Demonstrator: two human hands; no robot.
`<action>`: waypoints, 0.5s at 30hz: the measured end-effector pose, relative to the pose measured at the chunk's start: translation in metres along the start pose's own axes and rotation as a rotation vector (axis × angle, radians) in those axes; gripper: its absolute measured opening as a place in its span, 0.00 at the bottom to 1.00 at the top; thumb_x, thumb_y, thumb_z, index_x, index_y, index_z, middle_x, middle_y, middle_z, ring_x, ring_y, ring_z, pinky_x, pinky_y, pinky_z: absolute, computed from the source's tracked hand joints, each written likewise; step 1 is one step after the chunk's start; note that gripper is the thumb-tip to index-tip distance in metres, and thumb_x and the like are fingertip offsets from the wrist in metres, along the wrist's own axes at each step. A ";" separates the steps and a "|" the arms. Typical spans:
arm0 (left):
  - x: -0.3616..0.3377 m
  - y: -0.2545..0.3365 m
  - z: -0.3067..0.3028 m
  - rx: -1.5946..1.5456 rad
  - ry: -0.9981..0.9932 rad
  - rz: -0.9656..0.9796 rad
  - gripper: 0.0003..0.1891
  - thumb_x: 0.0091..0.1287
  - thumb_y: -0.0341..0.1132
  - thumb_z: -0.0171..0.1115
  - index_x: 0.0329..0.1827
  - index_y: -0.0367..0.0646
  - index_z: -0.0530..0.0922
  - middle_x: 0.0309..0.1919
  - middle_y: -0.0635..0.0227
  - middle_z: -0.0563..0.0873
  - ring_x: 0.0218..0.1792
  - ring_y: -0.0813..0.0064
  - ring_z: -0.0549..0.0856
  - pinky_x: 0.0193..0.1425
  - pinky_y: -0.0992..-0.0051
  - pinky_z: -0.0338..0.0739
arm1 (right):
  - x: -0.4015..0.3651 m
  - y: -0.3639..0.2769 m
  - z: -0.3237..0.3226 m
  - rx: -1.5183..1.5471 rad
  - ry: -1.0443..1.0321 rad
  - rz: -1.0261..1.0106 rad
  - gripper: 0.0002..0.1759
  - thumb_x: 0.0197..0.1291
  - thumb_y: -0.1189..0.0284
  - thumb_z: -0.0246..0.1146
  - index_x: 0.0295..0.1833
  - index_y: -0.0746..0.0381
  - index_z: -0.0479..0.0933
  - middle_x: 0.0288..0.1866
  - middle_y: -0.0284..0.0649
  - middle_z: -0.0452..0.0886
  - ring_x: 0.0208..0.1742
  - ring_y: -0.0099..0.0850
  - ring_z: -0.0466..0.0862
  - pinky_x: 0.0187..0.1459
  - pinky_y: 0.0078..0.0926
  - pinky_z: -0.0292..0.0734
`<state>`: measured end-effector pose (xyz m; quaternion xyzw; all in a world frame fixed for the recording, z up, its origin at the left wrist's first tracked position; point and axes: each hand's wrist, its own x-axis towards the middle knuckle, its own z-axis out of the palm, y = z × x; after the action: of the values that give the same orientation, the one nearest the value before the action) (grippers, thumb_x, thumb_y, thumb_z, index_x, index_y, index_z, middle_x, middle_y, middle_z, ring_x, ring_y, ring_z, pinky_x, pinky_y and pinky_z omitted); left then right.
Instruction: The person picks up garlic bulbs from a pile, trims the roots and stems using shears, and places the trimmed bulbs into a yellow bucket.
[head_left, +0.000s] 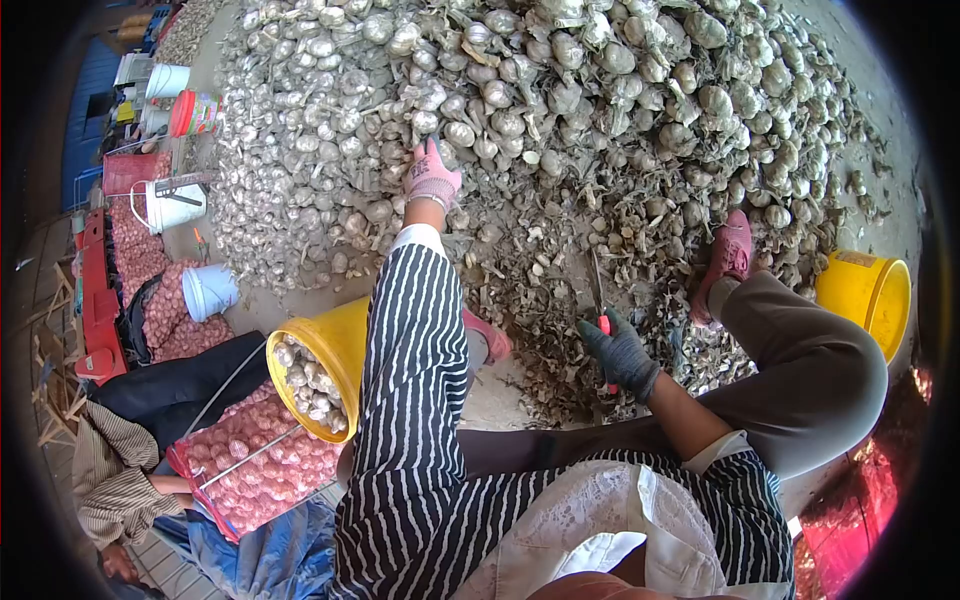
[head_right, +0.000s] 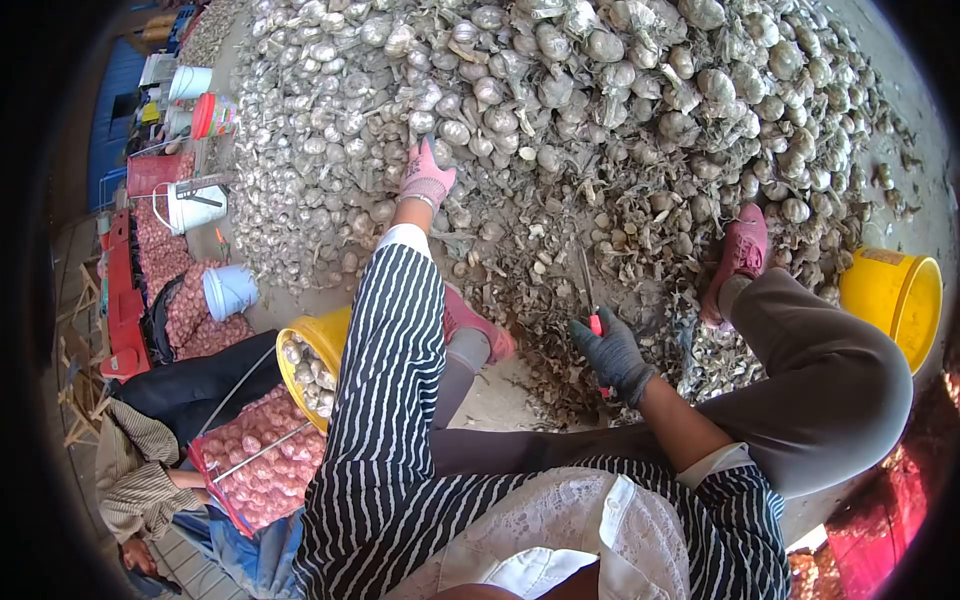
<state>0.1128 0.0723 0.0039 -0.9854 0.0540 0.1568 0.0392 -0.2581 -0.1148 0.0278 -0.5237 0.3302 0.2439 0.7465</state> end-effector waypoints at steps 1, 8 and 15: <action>0.001 0.007 -0.001 -0.003 -0.009 0.007 0.44 0.54 0.46 0.69 0.73 0.50 0.56 0.72 0.58 0.59 0.63 0.60 0.74 0.63 0.61 0.72 | 0.001 -0.002 0.002 -0.001 0.018 -0.012 0.11 0.65 0.68 0.63 0.49 0.57 0.73 0.28 0.24 0.73 0.26 0.15 0.70 0.26 0.17 0.67; -0.039 0.015 0.063 -1.204 -0.278 -0.109 0.25 0.62 0.36 0.66 0.61 0.39 0.69 0.50 0.61 0.81 0.52 0.63 0.81 0.53 0.70 0.78 | 0.004 -0.016 -0.007 -0.213 0.023 -0.069 0.25 0.61 0.63 0.66 0.57 0.67 0.69 0.34 0.37 0.79 0.33 0.25 0.76 0.38 0.24 0.73; -0.212 0.064 0.042 -2.120 -0.435 -0.206 0.12 0.64 0.27 0.63 0.50 0.40 0.77 0.40 0.66 0.84 0.45 0.72 0.83 0.47 0.75 0.80 | -0.026 -0.078 -0.020 -0.879 0.224 -0.361 0.34 0.57 0.62 0.66 0.64 0.69 0.65 0.49 0.52 0.79 0.50 0.44 0.80 0.53 0.37 0.73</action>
<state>-0.1077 0.0329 0.0266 -0.4689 -0.1998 0.2910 -0.8097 -0.2248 -0.1599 0.0910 -0.8612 0.1782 0.1693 0.4448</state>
